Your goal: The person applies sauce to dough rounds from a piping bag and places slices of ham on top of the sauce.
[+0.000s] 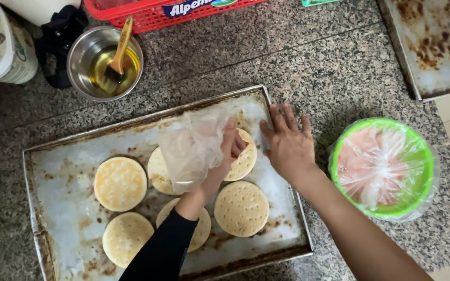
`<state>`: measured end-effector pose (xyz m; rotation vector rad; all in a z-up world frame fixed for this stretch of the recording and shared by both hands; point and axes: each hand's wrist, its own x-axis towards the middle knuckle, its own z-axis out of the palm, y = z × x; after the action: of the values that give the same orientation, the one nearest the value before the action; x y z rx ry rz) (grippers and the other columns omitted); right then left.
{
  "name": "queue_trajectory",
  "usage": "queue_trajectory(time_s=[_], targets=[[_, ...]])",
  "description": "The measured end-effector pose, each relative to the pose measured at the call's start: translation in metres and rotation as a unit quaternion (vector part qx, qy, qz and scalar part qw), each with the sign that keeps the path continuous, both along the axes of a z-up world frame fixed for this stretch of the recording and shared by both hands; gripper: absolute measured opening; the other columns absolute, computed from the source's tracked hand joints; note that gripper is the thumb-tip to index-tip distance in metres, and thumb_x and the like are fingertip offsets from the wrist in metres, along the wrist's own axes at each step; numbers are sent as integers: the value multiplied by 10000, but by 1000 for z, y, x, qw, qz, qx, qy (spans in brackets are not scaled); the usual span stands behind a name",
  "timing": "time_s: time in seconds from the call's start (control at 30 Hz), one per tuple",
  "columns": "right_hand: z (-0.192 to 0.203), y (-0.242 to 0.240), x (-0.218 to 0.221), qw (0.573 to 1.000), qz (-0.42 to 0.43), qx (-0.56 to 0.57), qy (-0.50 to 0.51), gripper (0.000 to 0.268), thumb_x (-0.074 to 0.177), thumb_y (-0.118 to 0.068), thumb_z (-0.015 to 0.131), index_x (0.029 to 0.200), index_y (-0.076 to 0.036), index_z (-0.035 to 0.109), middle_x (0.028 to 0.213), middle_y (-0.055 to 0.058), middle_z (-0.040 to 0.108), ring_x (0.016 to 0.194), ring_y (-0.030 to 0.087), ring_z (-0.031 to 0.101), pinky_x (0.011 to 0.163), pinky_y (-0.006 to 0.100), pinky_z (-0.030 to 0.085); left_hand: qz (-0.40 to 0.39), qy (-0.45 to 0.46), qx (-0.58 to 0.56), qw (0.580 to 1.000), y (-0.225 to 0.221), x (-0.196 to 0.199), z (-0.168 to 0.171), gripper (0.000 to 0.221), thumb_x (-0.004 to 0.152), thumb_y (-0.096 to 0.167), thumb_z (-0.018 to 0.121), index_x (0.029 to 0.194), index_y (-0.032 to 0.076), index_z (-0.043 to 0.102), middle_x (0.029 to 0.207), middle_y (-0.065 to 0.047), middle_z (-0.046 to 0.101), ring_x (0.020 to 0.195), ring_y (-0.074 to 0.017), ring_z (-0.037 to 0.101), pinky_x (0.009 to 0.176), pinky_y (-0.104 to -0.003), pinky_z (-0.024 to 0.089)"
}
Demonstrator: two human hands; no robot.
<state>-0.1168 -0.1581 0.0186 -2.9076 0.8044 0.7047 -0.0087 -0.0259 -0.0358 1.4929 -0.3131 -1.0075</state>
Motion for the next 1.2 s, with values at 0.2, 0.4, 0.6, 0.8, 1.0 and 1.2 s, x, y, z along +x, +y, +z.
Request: queue_trajectory(time_s=[0.2,0.4,0.6,0.8,1.0,1.2], targets=[[-4,2,4,1000,-3,0,9,672,885,-372,687,1489,-208,443,1664,113,195,1548,313,117,1202,589,157,-12,-131,-13,991,5,-6,5,397,996,456,556,824,106,625,624,44,602,533,-57,551,490,-245,451],[-7,3,8,999,13,-19,41,596,918,-211,583,1492,-164,433,1660,169,163,1541,327,101,1190,594,134,45,-29,-2,999,9,26,-46,472,1089,429,491,840,71,671,661,22,598,582,-73,524,559,-265,433],[-7,4,10,998,19,-25,48,571,925,-183,557,1486,-139,458,1665,190,172,1551,338,114,1209,590,135,-17,-63,-82,994,43,7,-78,430,1093,402,495,887,68,672,690,13,609,604,-85,539,578,-270,450],[-7,5,11,999,9,-13,50,553,941,-218,552,1480,-140,461,1670,184,163,1557,317,107,1216,579,137,-9,8,-89,996,42,27,-94,391,1098,375,499,935,65,674,719,5,620,625,-97,554,598,-276,467],[-14,4,9,998,13,-27,50,597,912,-214,557,1495,-168,437,1671,162,134,1541,308,99,1200,559,145,-5,74,-110,991,52,49,-117,354,1103,347,503,982,63,676,748,-3,631,646,-109,569,618,-281,484],[-15,4,5,999,19,-38,18,551,943,-196,545,1489,-165,478,1681,171,173,1560,307,150,1208,560,208,-12,110,-180,977,59,37,-143,334,1113,321,507,1014,55,682,776,-15,645,650,-115,567,608,-274,470]])
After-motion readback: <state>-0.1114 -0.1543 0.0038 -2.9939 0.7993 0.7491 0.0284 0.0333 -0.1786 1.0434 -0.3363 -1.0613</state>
